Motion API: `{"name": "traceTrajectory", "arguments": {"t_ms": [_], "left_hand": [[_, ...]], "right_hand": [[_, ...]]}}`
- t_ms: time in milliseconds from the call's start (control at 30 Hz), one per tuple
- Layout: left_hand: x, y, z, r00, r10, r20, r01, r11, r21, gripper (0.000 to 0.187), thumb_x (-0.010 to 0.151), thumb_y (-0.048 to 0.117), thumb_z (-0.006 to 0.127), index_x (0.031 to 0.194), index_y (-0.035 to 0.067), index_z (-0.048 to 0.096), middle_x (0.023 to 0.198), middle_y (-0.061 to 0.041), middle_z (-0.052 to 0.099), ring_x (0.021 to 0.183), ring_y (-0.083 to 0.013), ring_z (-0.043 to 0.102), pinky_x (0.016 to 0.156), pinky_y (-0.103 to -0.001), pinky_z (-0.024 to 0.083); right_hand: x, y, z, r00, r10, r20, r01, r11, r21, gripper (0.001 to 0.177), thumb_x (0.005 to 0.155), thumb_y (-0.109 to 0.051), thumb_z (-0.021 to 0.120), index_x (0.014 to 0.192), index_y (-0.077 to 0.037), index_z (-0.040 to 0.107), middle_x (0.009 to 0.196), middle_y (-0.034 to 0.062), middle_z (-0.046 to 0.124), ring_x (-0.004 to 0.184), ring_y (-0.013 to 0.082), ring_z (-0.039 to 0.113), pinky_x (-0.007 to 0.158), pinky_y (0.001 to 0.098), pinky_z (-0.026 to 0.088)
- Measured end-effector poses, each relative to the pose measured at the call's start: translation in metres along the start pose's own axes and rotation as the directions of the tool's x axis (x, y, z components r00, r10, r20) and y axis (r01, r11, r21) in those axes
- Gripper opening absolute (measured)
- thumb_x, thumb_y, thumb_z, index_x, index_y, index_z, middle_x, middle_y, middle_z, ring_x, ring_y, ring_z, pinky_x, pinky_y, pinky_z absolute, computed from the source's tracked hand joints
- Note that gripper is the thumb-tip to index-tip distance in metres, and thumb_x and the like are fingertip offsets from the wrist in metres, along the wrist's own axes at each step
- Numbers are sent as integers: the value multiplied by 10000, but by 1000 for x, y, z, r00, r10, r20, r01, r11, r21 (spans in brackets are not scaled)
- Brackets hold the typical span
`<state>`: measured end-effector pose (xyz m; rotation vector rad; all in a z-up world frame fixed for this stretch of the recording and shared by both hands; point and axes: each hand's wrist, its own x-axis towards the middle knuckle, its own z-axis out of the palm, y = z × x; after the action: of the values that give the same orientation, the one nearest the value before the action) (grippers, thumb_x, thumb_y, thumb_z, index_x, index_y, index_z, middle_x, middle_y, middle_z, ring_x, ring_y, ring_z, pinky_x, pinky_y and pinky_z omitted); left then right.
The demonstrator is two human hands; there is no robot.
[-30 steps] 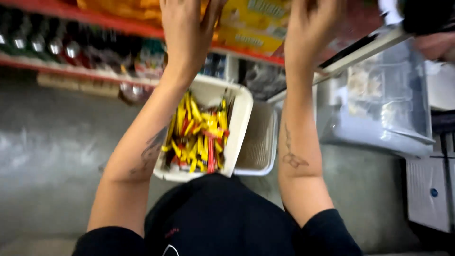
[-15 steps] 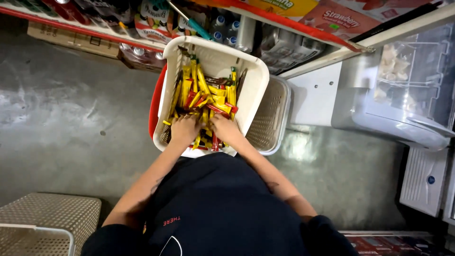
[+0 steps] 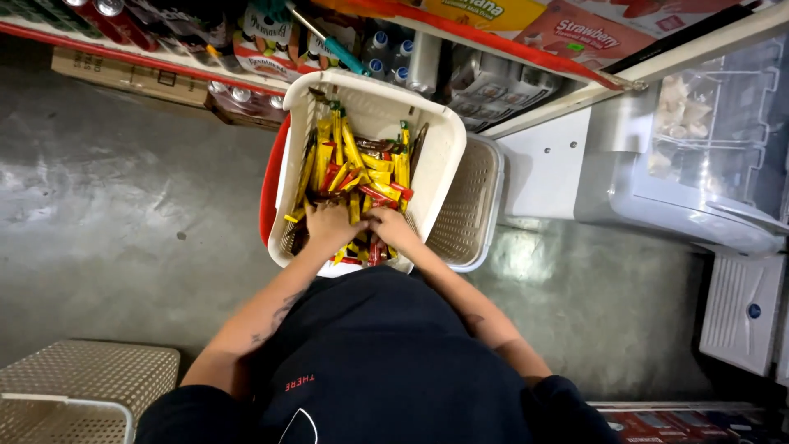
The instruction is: Restocking individual snack packets from a basket onto a grocery store shelf.
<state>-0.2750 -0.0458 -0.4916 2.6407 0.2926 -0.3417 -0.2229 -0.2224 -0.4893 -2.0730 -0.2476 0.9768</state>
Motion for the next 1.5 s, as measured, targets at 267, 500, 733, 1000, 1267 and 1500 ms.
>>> {"name": "traceTrajectory", "arguments": {"t_ms": [267,500,733,1000,1267,1500], "left_hand": [[-9,-16,-33,862,-42,504,150,973,-175,438,748,507,759,976,136,809,946,-143,771,915,-311,745,825,-408,555],[-49,-44,-110,865,206,458,24,894,-447,332,791,391,774,907,86,716,813,-76,770,777,-239,742,710,-415,542],[-45,-7,-141,959,205,196,-43,789,-613,362,857,330,759,1104,73,695,890,-109,752,797,-223,704,752,-374,560],[2,24,-140,832,454,-320,-485,313,-816,438,1153,262,485,1452,-50,558,1207,-168,717,1097,-219,650,931,-409,497],[-5,51,-183,911,330,-248,-413,691,-594,353,1032,358,568,1172,41,632,705,-140,591,582,-144,595,583,-397,480],[13,84,-232,920,359,-157,-334,508,-794,359,1061,337,515,1175,51,700,724,-147,640,666,-196,582,635,-407,519]], "right_hand": [[-11,-21,-1,952,291,92,-294,792,535,292,1036,-247,531,1230,-35,583,885,106,690,628,224,690,517,350,583],[-36,-78,-24,965,219,143,-247,591,768,319,987,-272,633,1268,-136,568,950,29,710,733,194,658,569,311,501],[-61,-152,-56,958,-271,-99,283,814,508,260,1019,-167,672,1241,-57,593,1084,96,776,830,94,664,658,233,534],[-61,-191,-94,896,-395,-204,444,800,403,233,969,-132,704,1154,-18,618,1025,17,734,874,58,680,679,236,578],[-79,-217,-140,897,-327,-299,410,868,280,113,911,-77,780,911,14,713,726,37,645,559,80,579,453,250,450],[-116,-282,-153,843,-471,-260,537,704,464,175,940,-165,708,1069,-66,644,861,-3,626,606,44,585,538,208,483]]}}
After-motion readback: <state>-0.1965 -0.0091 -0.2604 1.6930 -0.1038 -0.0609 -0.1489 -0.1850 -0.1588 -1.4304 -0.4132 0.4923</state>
